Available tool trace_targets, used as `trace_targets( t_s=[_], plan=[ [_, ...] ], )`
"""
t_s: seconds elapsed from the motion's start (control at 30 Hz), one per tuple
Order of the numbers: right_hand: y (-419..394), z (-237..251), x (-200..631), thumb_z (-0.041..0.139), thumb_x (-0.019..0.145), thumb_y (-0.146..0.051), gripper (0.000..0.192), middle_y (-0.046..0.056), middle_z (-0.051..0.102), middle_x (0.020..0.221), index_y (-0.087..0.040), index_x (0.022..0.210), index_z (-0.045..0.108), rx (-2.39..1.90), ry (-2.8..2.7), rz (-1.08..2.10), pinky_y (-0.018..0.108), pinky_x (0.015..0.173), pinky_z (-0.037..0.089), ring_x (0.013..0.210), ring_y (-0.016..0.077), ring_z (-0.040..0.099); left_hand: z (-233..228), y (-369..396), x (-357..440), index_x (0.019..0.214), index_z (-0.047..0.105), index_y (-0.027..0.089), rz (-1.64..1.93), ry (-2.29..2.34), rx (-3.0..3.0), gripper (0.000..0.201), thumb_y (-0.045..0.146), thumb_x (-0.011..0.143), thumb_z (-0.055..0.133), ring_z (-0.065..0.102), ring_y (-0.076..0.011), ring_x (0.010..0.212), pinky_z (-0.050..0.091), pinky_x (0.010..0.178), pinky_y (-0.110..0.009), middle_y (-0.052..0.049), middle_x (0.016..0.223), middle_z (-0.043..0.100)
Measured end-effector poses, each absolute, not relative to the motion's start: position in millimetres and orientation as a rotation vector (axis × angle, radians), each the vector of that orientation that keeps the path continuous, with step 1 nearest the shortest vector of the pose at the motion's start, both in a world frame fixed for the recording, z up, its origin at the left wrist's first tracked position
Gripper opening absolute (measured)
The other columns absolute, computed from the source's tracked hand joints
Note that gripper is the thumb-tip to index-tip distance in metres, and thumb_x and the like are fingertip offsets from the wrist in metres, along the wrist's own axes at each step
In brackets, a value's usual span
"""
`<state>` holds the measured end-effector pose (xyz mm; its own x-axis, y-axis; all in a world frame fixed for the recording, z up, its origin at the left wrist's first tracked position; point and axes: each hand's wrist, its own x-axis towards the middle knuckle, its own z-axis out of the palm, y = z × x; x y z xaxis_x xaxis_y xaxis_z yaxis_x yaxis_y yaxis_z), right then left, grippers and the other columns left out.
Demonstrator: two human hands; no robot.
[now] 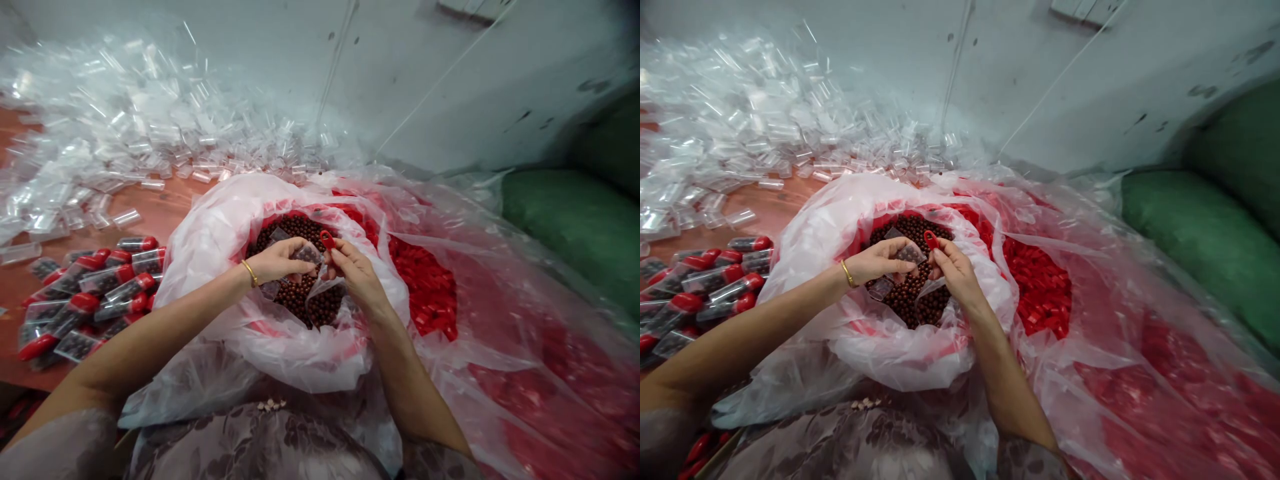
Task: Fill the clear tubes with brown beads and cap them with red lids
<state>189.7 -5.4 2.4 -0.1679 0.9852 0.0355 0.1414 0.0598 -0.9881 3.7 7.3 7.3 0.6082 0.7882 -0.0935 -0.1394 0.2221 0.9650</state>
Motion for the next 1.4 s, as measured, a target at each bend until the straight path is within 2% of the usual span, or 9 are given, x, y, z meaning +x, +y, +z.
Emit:
trace_targets(
  t_s=[0.1, 0.23, 0.4, 0.57, 0.9, 1.03, 1.17, 1.27, 1.4],
  plan=[
    [-10, -2, 188, 0.056, 0.081, -0.038, 0.029, -0.002, 0.061, 0.075, -0.021, 0.103, 0.064, -1.242, -1.626, 0.987, 0.022, 0.049, 0.043, 0.051, 0.0077, 0.051, 6, 7, 5, 0.089, 0.051, 0.013, 0.722, 0.645, 1.176, 0.038, 0.028, 0.064, 0.076, 0.053, -0.0042, 0.056, 0.042, 0.050, -0.016, 0.003, 0.070, 0.059],
    [-14, -4, 187, 0.055, 0.083, -0.030, 0.033, 0.002, 0.069, 0.104, -0.025, 0.114, 0.064, -1.238, -1.770, 0.638, 0.028, 0.066, 0.051, 0.075, 0.0148, 0.062, 4, 7, 6, 0.087, 0.049, 0.014, 0.748, 0.628, 1.182, 0.039, 0.032, 0.064, 0.075, 0.052, -0.0041, 0.056, 0.040, 0.049, -0.016, 0.004, 0.069, 0.057],
    [-17, -1, 183, 0.048, 0.087, -0.020, 0.040, 0.006, 0.068, 0.106, -0.025, 0.126, 0.058, -1.128, -2.005, 0.337, 0.034, 0.085, 0.051, 0.095, 0.0190, 0.063, 4, 6, 7, 0.086, 0.049, 0.014, 0.835, 0.735, 1.241, 0.029, 0.025, 0.068, 0.069, 0.044, -0.0044, 0.053, 0.036, 0.049, -0.018, 0.007, 0.066, 0.049],
    [-18, -3, 183, 0.044, 0.088, -0.018, 0.047, 0.008, 0.068, 0.091, -0.024, 0.134, 0.051, -1.074, -2.158, 0.159, 0.033, 0.074, 0.053, 0.080, 0.0183, 0.064, 4, 4, 9, 0.080, 0.052, 0.013, 0.927, 0.851, 1.320, 0.021, 0.015, 0.065, 0.067, 0.043, -0.0058, 0.061, 0.036, 0.059, -0.019, 0.006, 0.067, 0.047],
    [-19, 7, 197, 0.048, 0.079, -0.013, 0.042, 0.003, 0.064, 0.065, -0.018, 0.118, 0.064, -0.894, -2.347, -0.035, 0.024, 0.052, 0.044, 0.053, 0.0127, 0.055, -6, 4, 7, 0.080, 0.055, 0.013, 0.774, 0.838, 1.673, 0.022, 0.030, 0.069, 0.065, 0.043, -0.0085, 0.063, 0.034, 0.057, -0.019, 0.003, 0.068, 0.051],
    [-16, 11, 197, 0.051, 0.078, -0.012, 0.036, 0.000, 0.062, 0.058, -0.017, 0.110, 0.067, -0.812, -2.308, -0.194, 0.024, 0.050, 0.042, 0.049, 0.0114, 0.053, 0, 5, 10, 0.080, 0.058, 0.013, 0.693, 0.880, 1.788, 0.028, 0.038, 0.070, 0.061, 0.045, -0.0097, 0.063, 0.034, 0.057, -0.020, 0.002, 0.068, 0.054],
    [-19, 10, 185, 0.052, 0.081, -0.011, 0.033, 0.002, 0.064, 0.058, -0.013, 0.111, 0.064, -0.716, -2.299, -0.353, 0.024, 0.051, 0.042, 0.050, 0.0114, 0.054, 5, 4, 8, 0.069, 0.057, 0.014, 0.662, 1.095, 1.944, 0.019, 0.033, 0.065, 0.059, 0.041, -0.0094, 0.054, 0.029, 0.052, -0.022, 0.003, 0.057, 0.049],
    [-22, 11, 178, 0.049, 0.082, -0.009, 0.032, 0.000, 0.058, 0.051, -0.011, 0.111, 0.064, -0.677, -2.340, -0.409, 0.025, 0.047, 0.037, 0.045, 0.0108, 0.049, 6, 2, 5, 0.066, 0.058, 0.015, 0.622, 1.244, 2.076, 0.018, 0.033, 0.063, 0.059, 0.042, -0.0105, 0.052, 0.027, 0.052, -0.023, 0.002, 0.056, 0.051],
    [-21, 18, 179, 0.049, 0.084, -0.014, 0.023, 0.001, 0.061, 0.055, -0.013, 0.099, 0.067, -0.725, -2.331, -0.255, 0.025, 0.049, 0.038, 0.047, 0.0105, 0.052, 9, -1, 9, 0.069, 0.062, 0.016, 0.623, 1.320, 2.133, 0.022, 0.036, 0.065, 0.057, 0.048, -0.0126, 0.054, 0.029, 0.052, -0.024, -0.001, 0.060, 0.059]
  ],
)
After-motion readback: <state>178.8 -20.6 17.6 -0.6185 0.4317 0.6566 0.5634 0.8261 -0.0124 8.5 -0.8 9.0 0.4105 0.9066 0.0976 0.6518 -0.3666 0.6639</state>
